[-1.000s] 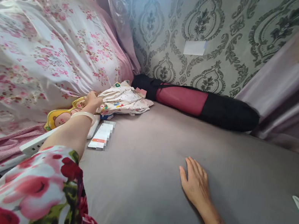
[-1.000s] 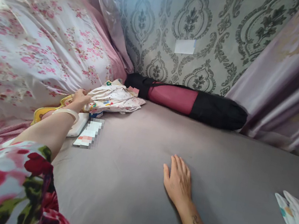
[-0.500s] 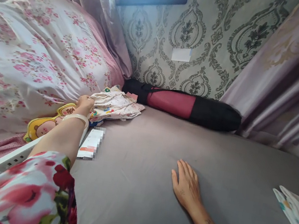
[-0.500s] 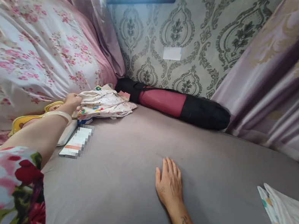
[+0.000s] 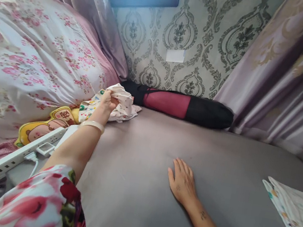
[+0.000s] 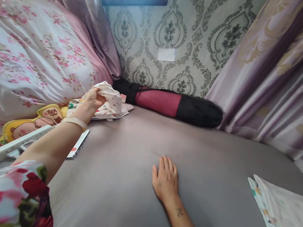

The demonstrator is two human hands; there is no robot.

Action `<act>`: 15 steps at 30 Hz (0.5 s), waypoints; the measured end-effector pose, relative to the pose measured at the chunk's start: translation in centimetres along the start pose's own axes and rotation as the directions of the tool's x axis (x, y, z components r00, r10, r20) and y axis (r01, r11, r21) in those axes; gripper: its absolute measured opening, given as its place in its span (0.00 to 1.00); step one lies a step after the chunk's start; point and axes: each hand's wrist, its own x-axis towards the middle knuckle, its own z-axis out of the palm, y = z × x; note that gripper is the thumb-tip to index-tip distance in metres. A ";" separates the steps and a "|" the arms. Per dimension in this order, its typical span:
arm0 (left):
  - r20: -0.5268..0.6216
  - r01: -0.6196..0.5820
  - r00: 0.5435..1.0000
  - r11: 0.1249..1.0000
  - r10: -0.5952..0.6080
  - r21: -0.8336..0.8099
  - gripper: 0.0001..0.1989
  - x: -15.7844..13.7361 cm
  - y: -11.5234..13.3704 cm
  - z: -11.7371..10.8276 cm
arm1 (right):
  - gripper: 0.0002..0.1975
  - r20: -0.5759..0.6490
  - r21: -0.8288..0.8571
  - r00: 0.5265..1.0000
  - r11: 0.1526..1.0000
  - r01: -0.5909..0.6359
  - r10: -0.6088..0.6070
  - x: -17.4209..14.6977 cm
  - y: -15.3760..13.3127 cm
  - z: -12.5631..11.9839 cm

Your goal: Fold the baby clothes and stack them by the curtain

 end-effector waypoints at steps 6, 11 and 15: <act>0.157 0.144 0.980 0.980 -0.121 -0.140 0.12 -4.0 -0.3 5.8 | 0.22 -0.019 0.158 0.999 0.987 -0.025 0.028 0.0 0.4 0.1; 0.367 0.378 0.863 0.926 -0.348 -0.010 0.12 -7.7 0.6 9.3 | 0.22 -0.114 0.527 0.934 0.817 -0.232 0.339 0.8 1.8 0.3; 0.558 0.355 0.719 0.909 -0.415 0.218 0.13 -10.2 0.6 10.7 | 0.21 -0.105 0.703 0.828 0.630 -0.330 0.551 1.5 3.0 -0.2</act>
